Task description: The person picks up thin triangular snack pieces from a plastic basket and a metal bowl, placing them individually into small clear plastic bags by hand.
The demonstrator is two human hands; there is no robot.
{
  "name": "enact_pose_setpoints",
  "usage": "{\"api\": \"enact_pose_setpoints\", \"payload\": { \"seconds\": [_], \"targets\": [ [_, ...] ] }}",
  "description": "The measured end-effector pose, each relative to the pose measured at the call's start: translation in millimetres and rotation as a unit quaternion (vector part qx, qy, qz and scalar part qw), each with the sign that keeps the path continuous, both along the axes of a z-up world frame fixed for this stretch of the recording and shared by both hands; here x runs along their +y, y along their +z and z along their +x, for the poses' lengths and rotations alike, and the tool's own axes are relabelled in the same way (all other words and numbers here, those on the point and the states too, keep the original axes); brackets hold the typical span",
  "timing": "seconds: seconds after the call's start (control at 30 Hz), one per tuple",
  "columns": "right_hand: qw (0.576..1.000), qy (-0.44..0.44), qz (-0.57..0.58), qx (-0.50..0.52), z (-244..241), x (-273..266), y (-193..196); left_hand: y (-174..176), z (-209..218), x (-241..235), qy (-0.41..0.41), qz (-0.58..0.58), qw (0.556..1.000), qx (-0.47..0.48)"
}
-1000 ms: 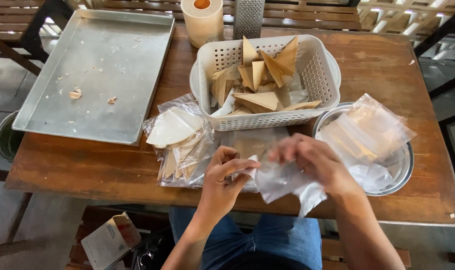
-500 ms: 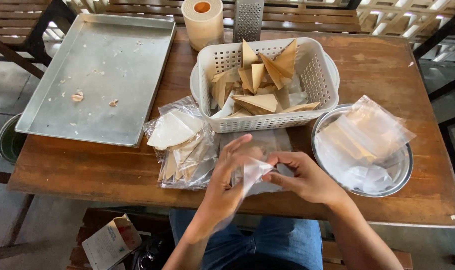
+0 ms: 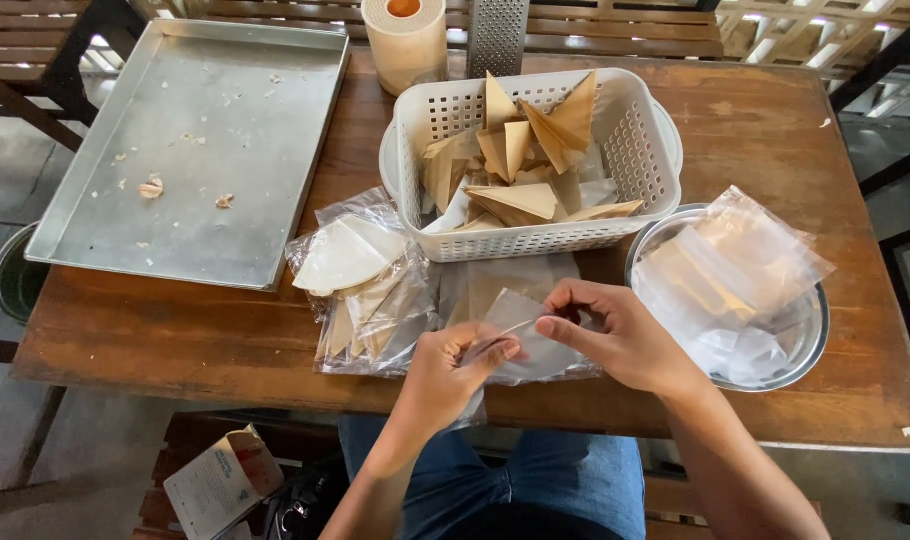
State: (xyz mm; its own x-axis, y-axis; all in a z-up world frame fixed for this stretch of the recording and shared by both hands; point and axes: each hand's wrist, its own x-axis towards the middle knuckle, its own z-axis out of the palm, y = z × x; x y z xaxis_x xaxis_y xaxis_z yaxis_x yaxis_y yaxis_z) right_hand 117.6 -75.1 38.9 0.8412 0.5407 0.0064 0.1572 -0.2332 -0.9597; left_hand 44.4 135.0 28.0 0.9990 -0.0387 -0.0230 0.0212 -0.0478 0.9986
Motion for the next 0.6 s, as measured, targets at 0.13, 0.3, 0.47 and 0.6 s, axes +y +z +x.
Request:
{"api": "enact_pose_setpoints", "payload": {
  "seconds": [0.13, 0.3, 0.47, 0.6],
  "targets": [
    [0.999, 0.005, -0.034, -0.041, 3, 3, 4, -7, -1, 4, -0.006, 0.026, 1.0, -0.01],
    [0.973, 0.032, -0.137, -0.184, 6, 7, 9, -1, 4, 2, -0.016, 0.053, 0.998, 0.008],
    [0.947, 0.061, -0.154, -0.275, 19, 4, 15, -3, 6, -1, 0.009, 0.028, 1.0, -0.001],
    [0.927, 0.029, -0.154, -0.342, 39, 3, 36, -21, 17, -2, 0.025, 0.032, 0.999, 0.001]
  ]
}}
